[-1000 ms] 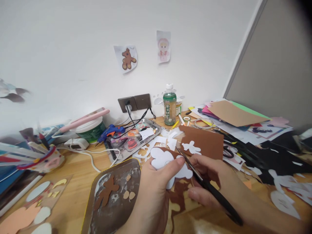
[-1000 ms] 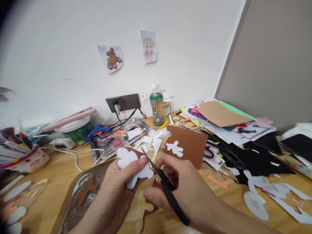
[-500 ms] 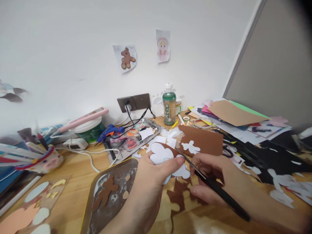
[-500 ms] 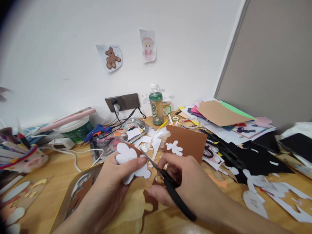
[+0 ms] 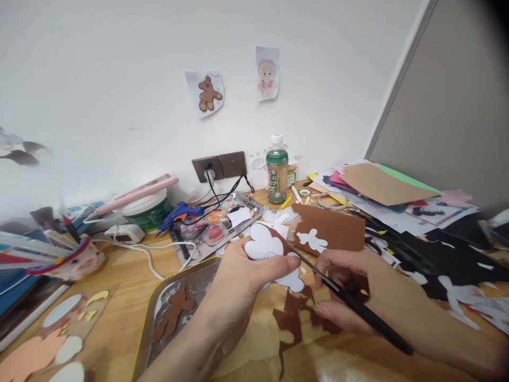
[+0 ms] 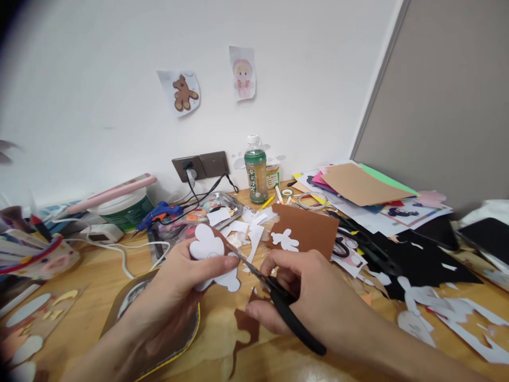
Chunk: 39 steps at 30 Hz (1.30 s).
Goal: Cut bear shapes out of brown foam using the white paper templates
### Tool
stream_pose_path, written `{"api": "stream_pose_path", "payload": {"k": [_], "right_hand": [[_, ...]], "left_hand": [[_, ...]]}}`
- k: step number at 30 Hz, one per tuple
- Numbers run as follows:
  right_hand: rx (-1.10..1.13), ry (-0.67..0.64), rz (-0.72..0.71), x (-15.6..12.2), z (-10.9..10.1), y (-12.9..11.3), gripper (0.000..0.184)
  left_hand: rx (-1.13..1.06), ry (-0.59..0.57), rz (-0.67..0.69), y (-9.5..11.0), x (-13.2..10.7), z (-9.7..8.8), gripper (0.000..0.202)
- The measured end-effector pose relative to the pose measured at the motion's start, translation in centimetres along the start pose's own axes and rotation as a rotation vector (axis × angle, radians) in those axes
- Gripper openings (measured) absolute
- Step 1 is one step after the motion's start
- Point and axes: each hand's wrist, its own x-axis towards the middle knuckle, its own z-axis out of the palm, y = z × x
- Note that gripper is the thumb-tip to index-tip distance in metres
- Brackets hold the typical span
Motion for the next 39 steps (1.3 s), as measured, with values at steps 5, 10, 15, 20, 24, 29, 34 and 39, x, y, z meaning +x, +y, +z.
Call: {"api": "stream_pose_path", "payload": {"k": [5,10,15,20,24,29,34,39], "right_hand": [[0.027,0.004,0.019,0.2,0.1,0.0,0.018],[0.062,0.021,-0.009,0.2,0.3,0.3,0.016],[0.106,0.016,-0.011,0.1,0.8,0.8,0.015],[0.154,-0.008,-0.044,0.0,0.8,0.5,0.016],[0.185,-0.034,-0.049,0.1,0.7,0.3,0.022],[0.201,-0.044,-0.040,0.3,0.5,0.2,0.020],[0.189,-0.015,-0.041,0.5,0.8,0.8,0.018],[0.192,0.038,-0.051,0.8,1.4,2.2,0.020]], "left_hand": [[-0.038,0.036,0.016,-0.3,-0.2,0.1,0.012],[-0.159,0.108,-0.064,-1.1,-0.4,0.6,0.014],[-0.219,0.103,-0.081,-1.5,-0.5,0.9,0.015],[-0.232,0.101,-0.082,-1.6,-0.8,1.0,0.018],[-0.208,0.086,-0.088,-1.7,-0.9,1.2,0.012],[-0.200,0.071,-0.092,-1.7,-0.9,1.1,0.012],[-0.196,0.079,-0.090,-1.7,-0.9,0.9,0.015],[-0.196,0.071,-0.093,-1.5,-0.7,0.8,0.017]]}}
